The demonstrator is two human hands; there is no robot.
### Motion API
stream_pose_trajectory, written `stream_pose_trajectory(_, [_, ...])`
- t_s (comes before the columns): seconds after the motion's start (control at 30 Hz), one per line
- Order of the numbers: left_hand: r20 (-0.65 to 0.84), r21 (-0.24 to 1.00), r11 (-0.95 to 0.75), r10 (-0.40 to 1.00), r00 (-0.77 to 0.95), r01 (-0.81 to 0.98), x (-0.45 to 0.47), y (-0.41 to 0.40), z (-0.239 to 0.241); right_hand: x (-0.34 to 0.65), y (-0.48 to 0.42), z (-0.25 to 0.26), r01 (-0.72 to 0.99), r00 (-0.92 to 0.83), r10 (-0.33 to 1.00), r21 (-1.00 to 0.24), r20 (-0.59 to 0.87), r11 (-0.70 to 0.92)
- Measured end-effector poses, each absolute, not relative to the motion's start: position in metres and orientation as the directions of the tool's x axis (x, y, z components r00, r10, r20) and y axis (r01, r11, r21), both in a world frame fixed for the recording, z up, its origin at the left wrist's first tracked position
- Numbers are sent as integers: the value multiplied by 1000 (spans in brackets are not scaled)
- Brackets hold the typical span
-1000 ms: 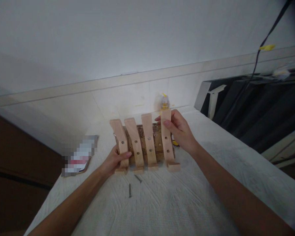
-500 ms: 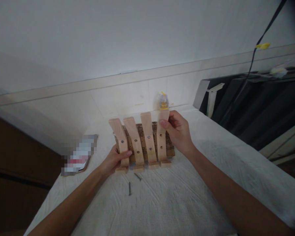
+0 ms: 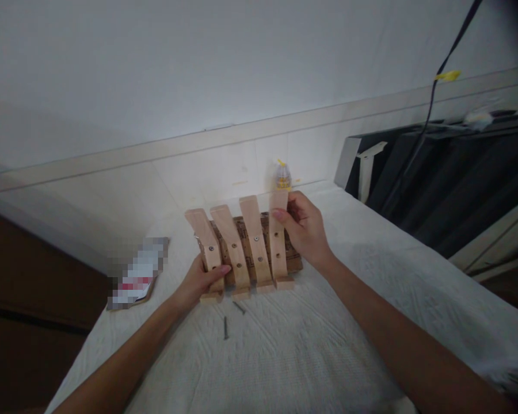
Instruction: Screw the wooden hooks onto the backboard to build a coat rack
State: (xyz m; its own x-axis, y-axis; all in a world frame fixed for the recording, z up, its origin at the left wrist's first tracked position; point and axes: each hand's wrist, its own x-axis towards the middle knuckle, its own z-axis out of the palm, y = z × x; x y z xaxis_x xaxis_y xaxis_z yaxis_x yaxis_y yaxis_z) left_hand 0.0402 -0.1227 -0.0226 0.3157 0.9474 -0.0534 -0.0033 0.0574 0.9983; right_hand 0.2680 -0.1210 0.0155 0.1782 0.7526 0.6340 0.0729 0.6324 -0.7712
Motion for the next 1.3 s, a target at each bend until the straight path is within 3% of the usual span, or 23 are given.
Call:
stream_pose_trajectory(0.4, [45, 997, -56, 981, 190, 53, 35, -128, -33, 261, -120, 0, 42, 217, 863, -887, 457, 459])
stream_pose_trajectory(0.5, [206, 965, -225, 968, 144, 132, 31, -116, -43, 263, -112, -9, 52, 227, 885, -912, 407, 407])
stream_pose_trajectory(0.6, [454, 833, -448, 889, 60, 325, 26, -102, -45, 264, -104, -17, 72, 241, 901, -933, 360, 353])
stream_pose_trajectory(0.67, [555, 702, -576, 811, 186, 418, 26, -93, -36, 265, -100, -21, 95, 250, 904, -938, 347, 334])
stream_pose_trajectory(0.73, [530, 627, -656, 754, 388, 419, 29, -86, -22, 266, -97, -23, 118, 246, 907, -940, 341, 321])
stream_pose_trajectory(0.83, [535, 544, -714, 700, 473, 441, 33, -77, -2, 267, -94, -25, 125, 210, 924, -946, 320, 299])
stream_pose_trajectory(0.97, [535, 597, -677, 736, 416, 431, 30, -72, -3, 268, -93, -26, 104, 149, 949, -959, 277, 263])
stream_pose_trajectory(1.1, [374, 879, -449, 858, 351, 161, 34, -73, -22, 269, -92, -29, 90, 143, 962, -971, 233, 222])
stream_pose_trajectory(1.17, [264, 957, -286, 928, 264, 48, 41, -73, -28, 269, -92, -29, 80, 154, 964, -975, 219, 208])
stream_pose_trajectory(1.3, [53, 985, -98, 956, 290, 143, 55, -64, -29, 266, -93, -28, 30, 173, 966, -982, 191, 188])
